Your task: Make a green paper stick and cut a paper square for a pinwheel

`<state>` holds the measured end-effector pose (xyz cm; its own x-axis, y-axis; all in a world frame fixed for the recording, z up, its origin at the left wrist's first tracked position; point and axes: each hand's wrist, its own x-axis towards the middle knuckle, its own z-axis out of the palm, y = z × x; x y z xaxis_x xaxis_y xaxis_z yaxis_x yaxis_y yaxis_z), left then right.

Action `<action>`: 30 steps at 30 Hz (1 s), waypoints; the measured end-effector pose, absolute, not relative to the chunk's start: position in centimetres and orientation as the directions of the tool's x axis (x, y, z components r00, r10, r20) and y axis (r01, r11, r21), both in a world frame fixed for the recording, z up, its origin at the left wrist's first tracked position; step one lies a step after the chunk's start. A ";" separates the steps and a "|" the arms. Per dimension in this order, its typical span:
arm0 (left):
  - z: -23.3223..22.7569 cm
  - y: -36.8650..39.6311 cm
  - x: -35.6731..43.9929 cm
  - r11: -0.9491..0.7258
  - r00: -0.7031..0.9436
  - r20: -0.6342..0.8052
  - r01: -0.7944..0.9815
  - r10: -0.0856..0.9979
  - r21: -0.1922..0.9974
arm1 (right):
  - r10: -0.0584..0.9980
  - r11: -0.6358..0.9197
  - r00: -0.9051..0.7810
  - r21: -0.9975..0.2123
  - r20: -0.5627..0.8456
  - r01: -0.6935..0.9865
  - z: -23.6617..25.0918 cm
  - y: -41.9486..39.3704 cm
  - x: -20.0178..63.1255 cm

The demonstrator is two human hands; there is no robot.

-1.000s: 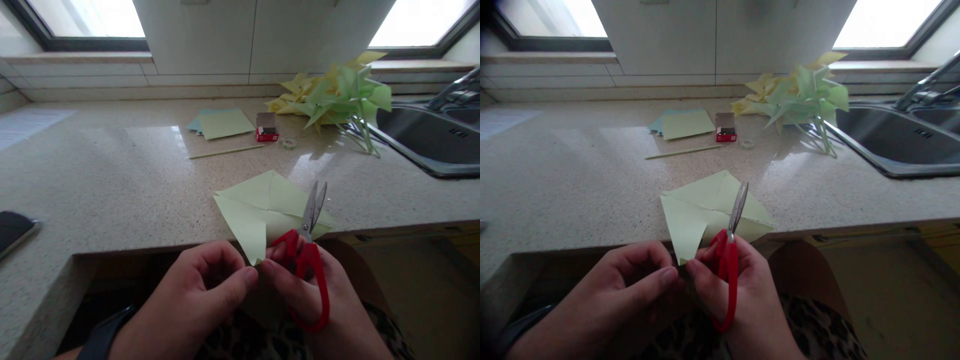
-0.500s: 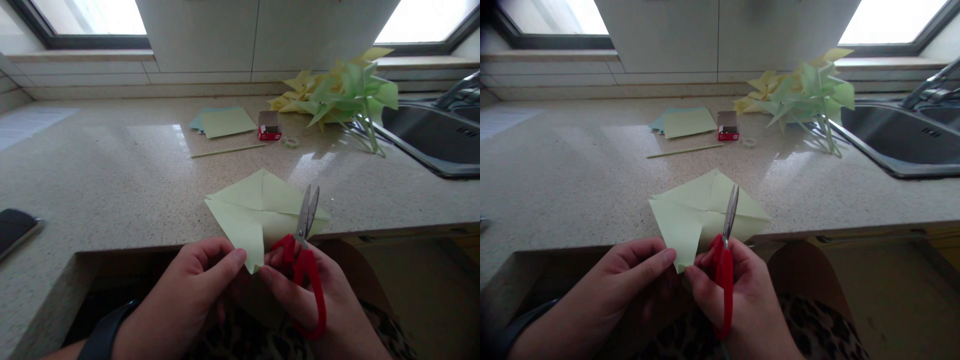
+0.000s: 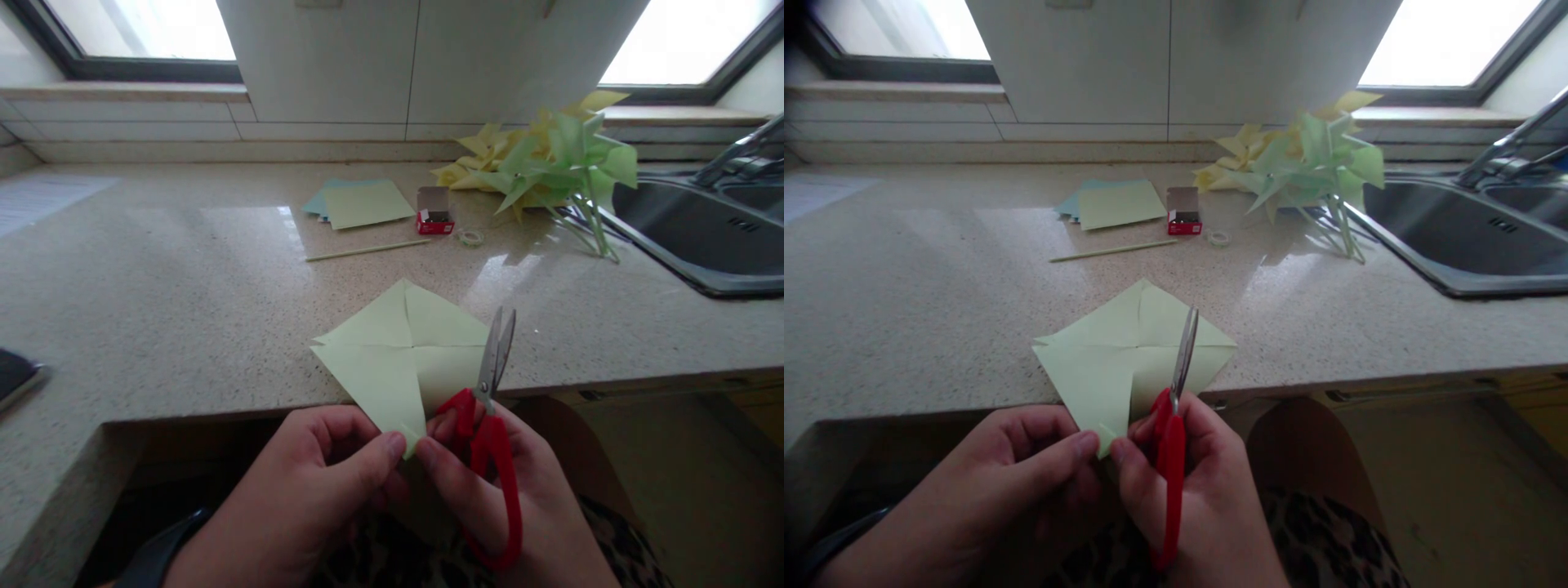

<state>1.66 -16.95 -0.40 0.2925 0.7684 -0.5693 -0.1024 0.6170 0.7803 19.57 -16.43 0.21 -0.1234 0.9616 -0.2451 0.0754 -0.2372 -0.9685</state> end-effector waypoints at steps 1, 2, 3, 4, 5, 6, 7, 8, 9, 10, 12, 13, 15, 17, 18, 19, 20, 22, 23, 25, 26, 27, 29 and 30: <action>-0.3 -16.9 1.6 0.613 0.299 -0.563 -0.104 0.771 0.783 | 0.960 -0.240 -0.125 -0.967 -0.250 0.086 0.4 -16.5 19.6; -0.2 -16.9 1.6 0.612 0.305 -0.560 -0.105 0.770 0.784 | 0.959 -0.243 -0.125 -0.965 -0.254 0.095 0.5 -16.5 19.6; 0.0 -16.9 1.6 0.612 0.308 -0.560 -0.102 0.769 0.784 | 0.960 -0.242 -0.124 -0.965 -0.253 0.097 0.6 -16.6 19.7; 0.2 -16.9 1.6 0.611 0.308 -0.560 -0.096 0.769 0.786 | 0.962 -0.236 -0.120 -0.967 -0.247 0.095 0.7 -16.6 19.7; 0.3 -16.9 1.6 0.610 0.303 -0.562 -0.087 0.769 0.788 | 0.963 -0.232 -0.116 -0.968 -0.242 0.092 0.8 -16.7 19.8; 0.4 -16.9 1.6 0.606 0.293 -0.563 -0.077 0.773 0.792 | 0.963 -0.233 -0.114 -0.968 -0.243 0.092 0.9 -16.7 19.8; 0.5 -16.8 1.6 0.601 0.286 -0.562 -0.068 0.776 0.796 | 0.963 -0.235 -0.114 -0.968 -0.244 0.091 0.9 -16.8 19.8; 0.6 -16.8 1.6 0.597 0.278 -0.561 -0.058 0.780 0.800 | 0.962 -0.236 -0.116 -0.968 -0.246 0.088 0.9 -16.8 19.8; 0.6 -16.8 1.7 0.591 0.273 -0.559 -0.044 0.783 0.806 | 0.961 -0.238 -0.121 -0.968 -0.247 0.083 0.8 -16.8 19.8; 0.6 -16.8 1.7 0.585 0.262 -0.559 -0.026 0.787 0.811 | 0.960 -0.239 -0.130 -0.968 -0.247 0.072 0.8 -16.8 19.8; 0.7 -16.8 1.8 0.575 0.240 -0.561 0.013 0.792 0.818 | 0.958 -0.244 -0.146 -0.969 -0.246 0.032 0.6 -16.8 19.7; 0.7 -16.8 1.8 0.571 0.233 -0.561 0.028 0.794 0.820 | 0.957 -0.248 -0.151 -0.969 -0.246 0.008 0.5 -16.7 19.6; 0.8 -16.8 1.8 0.567 0.230 -0.559 0.038 0.796 0.823 | 0.955 -0.258 -0.154 -0.966 -0.252 -0.023 0.3 -16.6 19.5; 1.0 -16.7 1.8 0.566 0.239 -0.553 0.019 0.798 0.824 | 0.954 -0.262 -0.155 -0.965 -0.255 -0.020 0.2 -16.5 19.4; 1.0 -16.7 1.8 0.567 0.243 -0.552 0.007 0.798 0.823 | 0.955 -0.256 -0.156 -0.966 -0.252 -0.012 0.3 -16.5 19.3; 1.1 -16.7 1.7 0.570 0.251 -0.551 -0.004 0.796 0.822 | 0.957 -0.250 -0.154 -0.968 -0.247 -0.003 0.3 -16.5 19.3; 1.1 -16.7 1.7 0.573 0.258 -0.551 -0.015 0.794 0.819 | 0.958 -0.247 -0.148 -0.969 -0.246 0.008 0.5 -16.5 19.3; 1.0 -16.7 1.7 0.580 0.275 -0.550 -0.036 0.788 0.814 | 0.960 -0.243 -0.139 -0.970 -0.245 0.028 0.7 -16.6 19.4; 1.0 -16.7 1.7 0.586 0.285 -0.550 -0.050 0.785 0.809 | 0.959 -0.247 -0.133 -0.968 -0.250 0.040 0.8 -16.6 19.4; 0.8 -16.8 1.7 0.600 0.308 -0.551 -0.086 0.776 0.796 | 0.958 -0.250 -0.129 -0.967 -0.255 0.058 1.0 -16.7 19.5; 0.7 -16.8 1.7 0.609 0.317 -0.555 -0.099 0.769 0.787 | 0.958 -0.249 -0.131 -0.966 -0.256 0.065 1.0 -16.7 19.5; 0.7 -16.8 1.7 0.615 0.324 -0.558 -0.105 0.764 0.781 | 0.958 -0.247 -0.134 -0.967 -0.254 0.069 1.0 -16.7 19.5; 0.7 -16.7 1.8 0.622 0.326 -0.566 -0.096 0.757 0.777 | 0.959 -0.239 -0.138 -0.968 -0.247 0.070 1.0 -16.7 19.5; 0.7 -16.7 1.8 0.625 0.319 -0.572 -0.089 0.756 0.776 | 0.960 -0.235 -0.141 -0.970 -0.243 0.069 0.9 -16.7 19.5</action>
